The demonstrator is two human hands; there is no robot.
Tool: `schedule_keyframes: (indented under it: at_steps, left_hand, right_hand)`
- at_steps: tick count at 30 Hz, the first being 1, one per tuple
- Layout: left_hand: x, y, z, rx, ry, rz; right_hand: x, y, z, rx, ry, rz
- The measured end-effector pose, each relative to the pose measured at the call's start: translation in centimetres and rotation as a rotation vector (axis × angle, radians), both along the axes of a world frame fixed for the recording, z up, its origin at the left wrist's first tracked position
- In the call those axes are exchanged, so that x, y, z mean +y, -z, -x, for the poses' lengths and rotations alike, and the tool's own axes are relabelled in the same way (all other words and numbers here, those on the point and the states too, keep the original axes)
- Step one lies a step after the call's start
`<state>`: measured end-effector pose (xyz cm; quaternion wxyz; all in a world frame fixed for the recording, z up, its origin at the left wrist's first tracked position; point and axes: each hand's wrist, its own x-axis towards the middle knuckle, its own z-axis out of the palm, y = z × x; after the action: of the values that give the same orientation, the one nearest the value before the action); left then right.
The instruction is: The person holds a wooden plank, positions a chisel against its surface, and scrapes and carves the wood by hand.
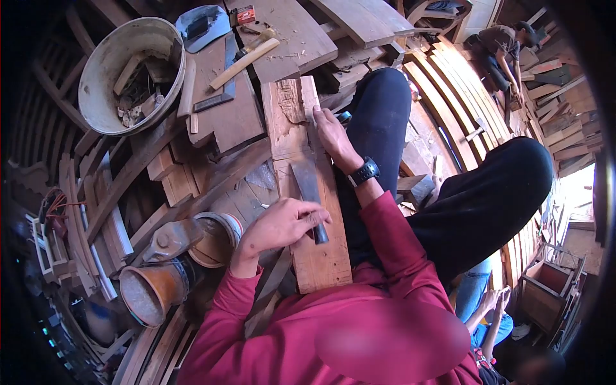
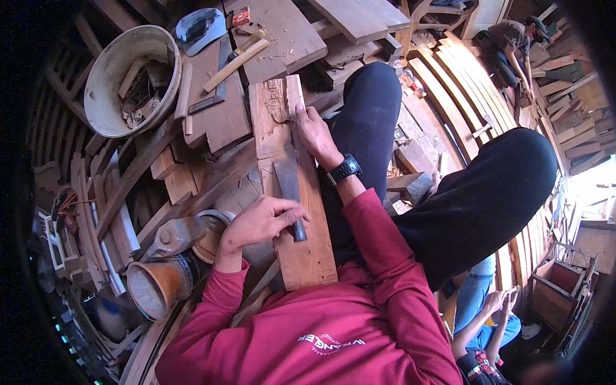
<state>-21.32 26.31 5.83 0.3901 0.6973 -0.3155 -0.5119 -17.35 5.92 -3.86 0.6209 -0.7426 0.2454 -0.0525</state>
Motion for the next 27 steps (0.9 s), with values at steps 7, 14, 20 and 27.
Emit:
schedule_keyframes:
  at_steps: [7,14,20,27]
  left_hand:
    - [1.1,-0.4,0.3,-0.055,0.222,0.122]
    - [0.3,0.0,0.1,-0.156,-0.078,-0.019]
    - [0.9,-0.7,0.6,0.115,0.067,0.106]
    - [0.5,-0.6,0.0,-0.157,0.0,-0.066]
  right_hand:
    - [0.0,0.3,-0.2,-0.02,0.009,0.01]
    - [-0.2,0.8,-0.3,0.009,-0.019,0.028]
    - [-0.2,0.4,-0.2,0.016,-0.027,0.017]
    - [-0.2,0.4,-0.2,0.023,-0.012,0.017]
